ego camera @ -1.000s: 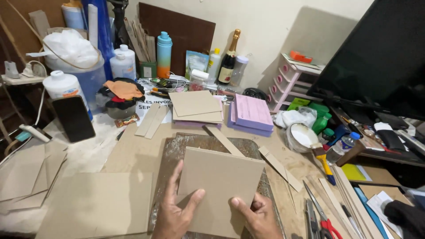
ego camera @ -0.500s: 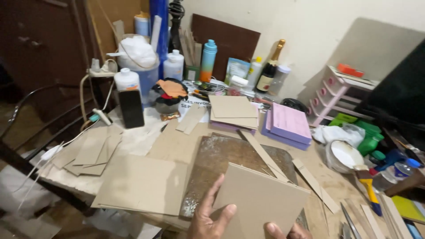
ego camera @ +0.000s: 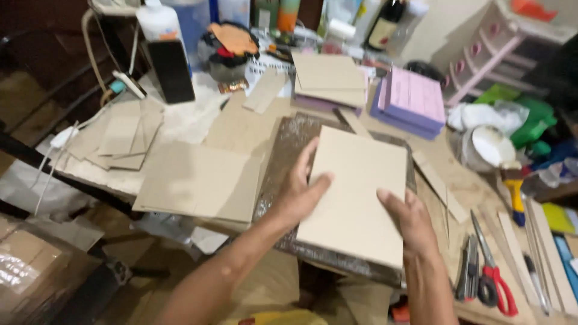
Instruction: Cutting and folding cardboard sheets using a utility knife and a straight edge to create specific shapes.
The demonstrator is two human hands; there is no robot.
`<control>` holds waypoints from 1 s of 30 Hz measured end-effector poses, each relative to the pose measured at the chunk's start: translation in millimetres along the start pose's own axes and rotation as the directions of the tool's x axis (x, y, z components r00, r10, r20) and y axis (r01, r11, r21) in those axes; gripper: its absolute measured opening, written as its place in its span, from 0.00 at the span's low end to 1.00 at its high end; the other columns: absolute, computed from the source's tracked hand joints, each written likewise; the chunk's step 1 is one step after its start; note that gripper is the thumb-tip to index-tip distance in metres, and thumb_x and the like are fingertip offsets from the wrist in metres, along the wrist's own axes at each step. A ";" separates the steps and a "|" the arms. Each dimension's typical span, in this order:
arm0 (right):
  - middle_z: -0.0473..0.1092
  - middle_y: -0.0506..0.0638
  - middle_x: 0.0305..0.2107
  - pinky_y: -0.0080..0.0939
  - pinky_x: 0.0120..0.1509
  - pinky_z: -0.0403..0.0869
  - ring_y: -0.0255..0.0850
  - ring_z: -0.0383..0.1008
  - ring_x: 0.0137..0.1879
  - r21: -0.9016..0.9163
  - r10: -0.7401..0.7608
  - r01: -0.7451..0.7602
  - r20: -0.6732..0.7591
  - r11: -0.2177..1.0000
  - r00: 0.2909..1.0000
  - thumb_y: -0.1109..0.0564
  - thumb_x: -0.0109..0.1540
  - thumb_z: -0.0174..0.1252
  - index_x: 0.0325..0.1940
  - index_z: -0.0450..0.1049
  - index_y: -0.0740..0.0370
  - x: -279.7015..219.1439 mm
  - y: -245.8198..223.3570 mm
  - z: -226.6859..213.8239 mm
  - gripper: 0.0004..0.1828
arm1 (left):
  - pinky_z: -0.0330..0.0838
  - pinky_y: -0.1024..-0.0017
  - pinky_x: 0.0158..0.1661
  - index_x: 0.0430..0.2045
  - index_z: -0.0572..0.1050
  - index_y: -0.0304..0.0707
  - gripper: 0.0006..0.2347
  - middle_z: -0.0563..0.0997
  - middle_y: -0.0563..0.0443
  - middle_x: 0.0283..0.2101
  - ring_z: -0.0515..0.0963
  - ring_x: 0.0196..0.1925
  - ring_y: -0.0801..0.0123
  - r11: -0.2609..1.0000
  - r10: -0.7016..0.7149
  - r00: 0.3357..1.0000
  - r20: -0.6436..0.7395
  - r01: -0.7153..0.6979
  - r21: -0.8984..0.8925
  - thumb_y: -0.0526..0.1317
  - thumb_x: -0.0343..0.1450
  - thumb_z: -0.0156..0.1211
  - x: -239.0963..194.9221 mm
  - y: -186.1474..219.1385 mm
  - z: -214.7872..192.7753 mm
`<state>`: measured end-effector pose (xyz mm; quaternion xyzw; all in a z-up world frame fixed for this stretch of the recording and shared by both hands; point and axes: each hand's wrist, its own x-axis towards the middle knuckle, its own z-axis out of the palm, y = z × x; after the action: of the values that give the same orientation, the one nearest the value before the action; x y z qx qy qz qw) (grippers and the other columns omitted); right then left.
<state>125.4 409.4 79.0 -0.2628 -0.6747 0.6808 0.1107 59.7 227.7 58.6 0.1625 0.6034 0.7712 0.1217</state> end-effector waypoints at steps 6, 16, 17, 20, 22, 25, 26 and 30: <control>0.76 0.64 0.32 0.56 0.38 0.80 0.52 0.81 0.33 0.147 0.046 -0.066 0.134 0.987 0.990 0.62 0.57 0.68 0.49 0.71 0.71 64.0 40.7 -21.4 0.20 | 0.77 0.53 0.50 0.75 0.44 0.37 0.33 0.71 0.22 0.62 0.81 0.53 0.41 0.991 -0.137 0.988 -0.076 0.135 -0.024 0.31 0.72 0.49 13.6 -11.7 0.0; 0.76 0.64 0.33 0.59 0.40 0.80 0.55 0.82 0.36 0.176 0.091 -0.116 0.147 0.977 0.985 0.61 0.55 0.68 0.52 0.72 0.70 70.1 45.9 -19.2 0.23 | 0.76 0.56 0.47 0.73 0.50 0.42 0.33 0.72 0.21 0.58 0.80 0.51 0.37 0.990 -0.076 0.990 -0.118 0.061 -0.127 0.31 0.70 0.53 28.0 -50.5 0.8; 0.76 0.64 0.33 0.59 0.40 0.80 0.55 0.82 0.36 0.176 0.088 -0.108 0.117 0.978 0.989 0.61 0.55 0.68 0.52 0.72 0.70 65.0 41.2 -14.6 0.23 | 0.76 0.56 0.47 0.73 0.50 0.42 0.33 0.72 0.21 0.58 0.80 0.51 0.37 0.988 -0.080 0.993 -0.090 0.067 -0.137 0.31 0.70 0.53 30.4 -56.3 -0.9; 0.77 0.65 0.33 0.60 0.42 0.81 0.55 0.82 0.36 0.208 0.091 -0.111 0.104 0.972 0.990 0.62 0.53 0.69 0.53 0.74 0.70 52.8 28.1 -8.3 0.24 | 0.75 0.60 0.48 0.73 0.51 0.39 0.32 0.72 0.22 0.57 0.78 0.52 0.39 0.984 -0.052 0.992 -0.111 0.033 -0.173 0.30 0.70 0.52 32.4 -60.1 1.6; 0.77 0.65 0.33 0.59 0.42 0.81 0.55 0.82 0.35 0.234 0.112 -0.139 0.124 0.962 0.986 0.64 0.53 0.69 0.52 0.74 0.71 44.8 21.6 -2.6 0.24 | 0.75 0.57 0.47 0.72 0.52 0.43 0.31 0.73 0.24 0.56 0.77 0.50 0.43 0.986 -0.066 0.987 -0.144 0.043 -0.160 0.30 0.70 0.52 21.3 -41.4 -1.2; 0.77 0.65 0.34 0.58 0.43 0.80 0.55 0.82 0.36 0.224 0.101 -0.130 0.137 0.966 0.985 0.64 0.53 0.68 0.55 0.73 0.72 49.6 31.3 -5.3 0.26 | 0.78 0.54 0.45 0.73 0.48 0.42 0.33 0.73 0.23 0.58 0.81 0.50 0.43 0.988 -0.079 0.993 -0.092 0.066 -0.137 0.29 0.71 0.52 44.4 -84.7 -30.3; 0.77 0.65 0.34 0.58 0.43 0.80 0.55 0.82 0.36 0.224 0.100 -0.131 0.143 0.966 0.985 0.64 0.53 0.68 0.55 0.73 0.72 38.3 21.7 0.1 0.26 | 0.78 0.54 0.45 0.73 0.48 0.42 0.33 0.73 0.23 0.58 0.81 0.50 0.43 0.989 -0.077 0.992 -0.097 0.063 -0.136 0.29 0.71 0.52 36.3 -68.8 -25.9; 0.75 0.56 0.29 0.48 0.40 0.80 0.43 0.79 0.34 0.060 -0.096 0.084 0.240 0.995 0.966 0.60 0.57 0.68 0.47 0.76 0.67 19.6 5.1 36.6 0.16 | 0.78 0.55 0.51 0.72 0.52 0.41 0.32 0.75 0.32 0.58 0.79 0.55 0.51 0.993 0.073 0.995 -0.069 -0.079 -0.093 0.31 0.71 0.56 21.3 -29.5 -64.7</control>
<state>91.5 387.5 68.2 -0.1438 -0.6774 0.7185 0.0647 14.2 185.4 18.0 0.1542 0.5629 0.8080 0.0801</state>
